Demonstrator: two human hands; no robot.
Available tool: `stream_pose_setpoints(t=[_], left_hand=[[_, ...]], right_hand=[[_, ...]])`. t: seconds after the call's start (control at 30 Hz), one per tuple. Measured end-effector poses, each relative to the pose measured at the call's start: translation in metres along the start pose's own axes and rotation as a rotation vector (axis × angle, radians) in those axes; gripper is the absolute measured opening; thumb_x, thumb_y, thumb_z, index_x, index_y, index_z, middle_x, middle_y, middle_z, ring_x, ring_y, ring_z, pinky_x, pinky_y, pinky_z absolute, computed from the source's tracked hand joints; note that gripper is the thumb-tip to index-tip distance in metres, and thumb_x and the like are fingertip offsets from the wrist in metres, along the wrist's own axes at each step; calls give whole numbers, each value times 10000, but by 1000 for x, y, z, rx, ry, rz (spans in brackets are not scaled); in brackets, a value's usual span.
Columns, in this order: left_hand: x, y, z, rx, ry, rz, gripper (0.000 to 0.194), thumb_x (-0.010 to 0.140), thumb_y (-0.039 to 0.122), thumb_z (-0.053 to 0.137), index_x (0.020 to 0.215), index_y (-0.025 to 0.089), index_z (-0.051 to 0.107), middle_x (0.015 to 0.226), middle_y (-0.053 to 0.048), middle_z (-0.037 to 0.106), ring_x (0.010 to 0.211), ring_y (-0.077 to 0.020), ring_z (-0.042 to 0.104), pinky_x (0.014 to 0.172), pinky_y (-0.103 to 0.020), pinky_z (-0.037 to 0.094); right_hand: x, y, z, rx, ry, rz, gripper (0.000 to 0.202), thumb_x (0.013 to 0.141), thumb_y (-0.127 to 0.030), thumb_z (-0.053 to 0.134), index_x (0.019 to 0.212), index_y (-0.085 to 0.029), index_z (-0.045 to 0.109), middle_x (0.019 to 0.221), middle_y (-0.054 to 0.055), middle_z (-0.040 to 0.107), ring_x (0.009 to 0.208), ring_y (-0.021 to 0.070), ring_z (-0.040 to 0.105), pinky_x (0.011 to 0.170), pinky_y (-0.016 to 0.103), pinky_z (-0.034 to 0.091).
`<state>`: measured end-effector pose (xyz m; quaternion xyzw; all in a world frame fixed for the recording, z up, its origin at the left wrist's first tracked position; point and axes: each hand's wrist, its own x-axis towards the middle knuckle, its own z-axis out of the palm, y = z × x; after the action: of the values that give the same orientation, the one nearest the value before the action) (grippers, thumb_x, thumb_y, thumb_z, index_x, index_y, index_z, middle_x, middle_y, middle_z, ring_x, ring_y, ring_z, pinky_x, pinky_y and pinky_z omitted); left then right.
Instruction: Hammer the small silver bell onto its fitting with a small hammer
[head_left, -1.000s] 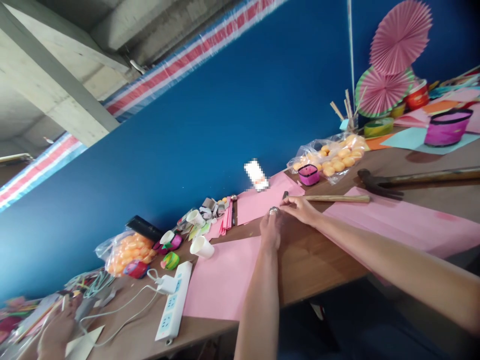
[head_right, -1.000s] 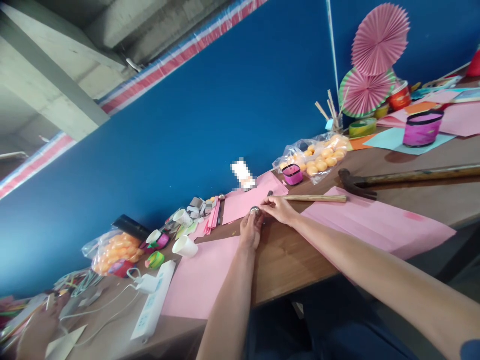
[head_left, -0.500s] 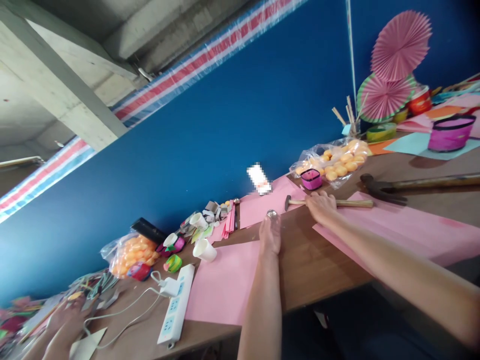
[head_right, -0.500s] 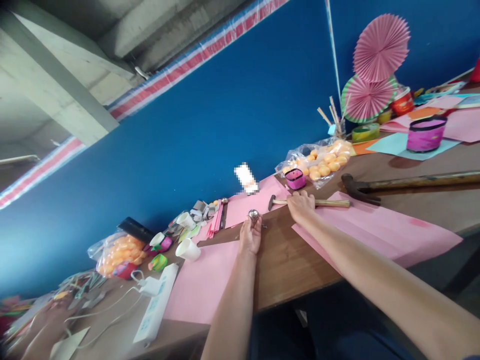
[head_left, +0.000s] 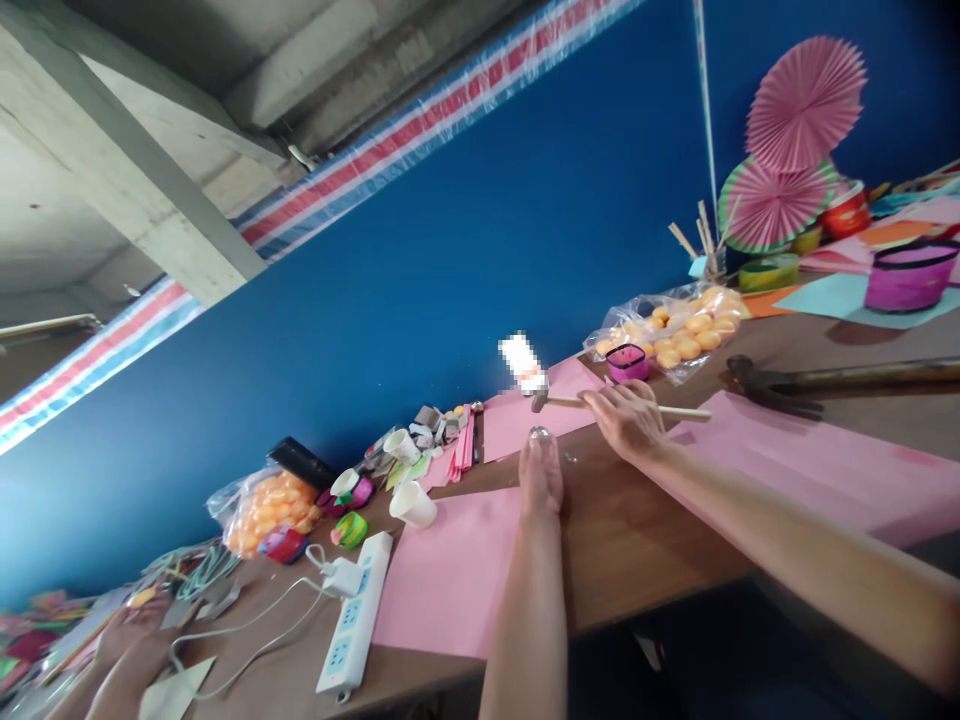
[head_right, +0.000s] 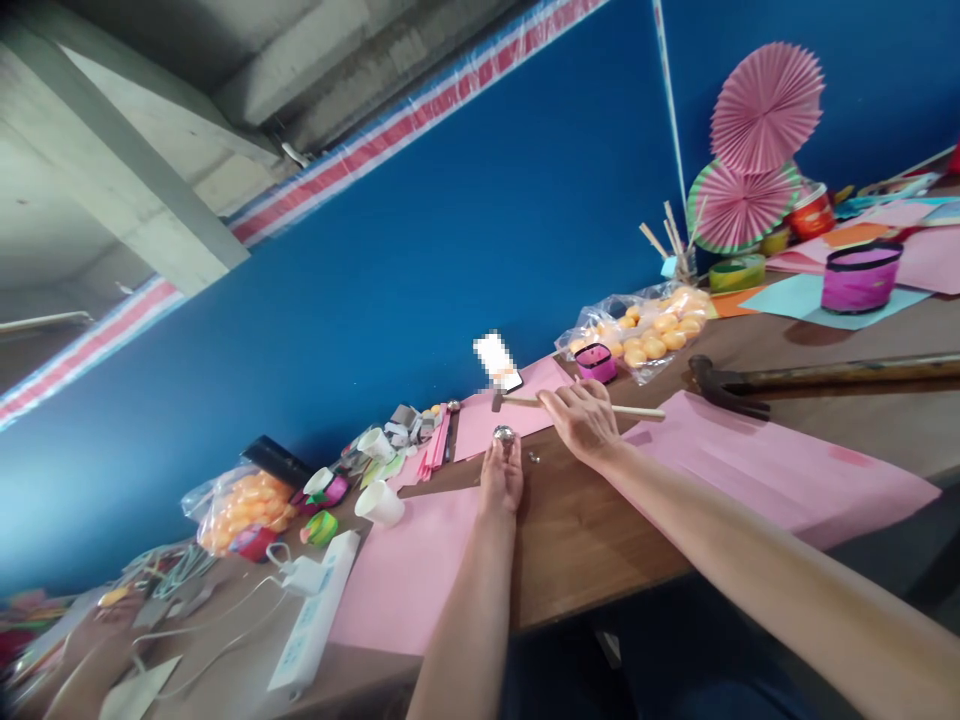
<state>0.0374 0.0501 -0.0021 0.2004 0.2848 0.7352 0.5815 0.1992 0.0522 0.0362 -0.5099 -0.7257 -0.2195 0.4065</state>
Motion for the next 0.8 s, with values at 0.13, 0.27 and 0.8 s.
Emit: stream_pose_setpoints(t=[0.13, 0.27, 0.8], left_hand=[[0, 2, 0, -7, -13, 4, 168, 841, 143, 480, 798, 91, 634, 878, -90, 658, 896, -144, 612, 919, -299, 437], [-1, 4, -1, -4, -26, 3, 156, 828, 125, 496, 782, 87, 640, 850, -79, 660, 872, -137, 618, 924, -288, 431], [0, 3, -1, 18, -42, 47, 118, 818, 155, 523, 783, 118, 630, 843, -62, 664, 903, -139, 610, 936, -319, 419]], right_hand=[[-3, -2, 3, 4, -21, -66, 251, 869, -197, 392, 1017, -239, 591, 714, 23, 600, 734, 162, 479, 870, 324, 201], [-4, -4, 7, -3, -49, -112, 243, 868, -196, 402, 992, -259, 601, 684, 12, 591, 713, 157, 475, 859, 322, 207], [-6, -9, 7, 23, -71, -119, 234, 880, -223, 382, 967, -248, 598, 680, 13, 593, 703, 156, 471, 837, 315, 204]])
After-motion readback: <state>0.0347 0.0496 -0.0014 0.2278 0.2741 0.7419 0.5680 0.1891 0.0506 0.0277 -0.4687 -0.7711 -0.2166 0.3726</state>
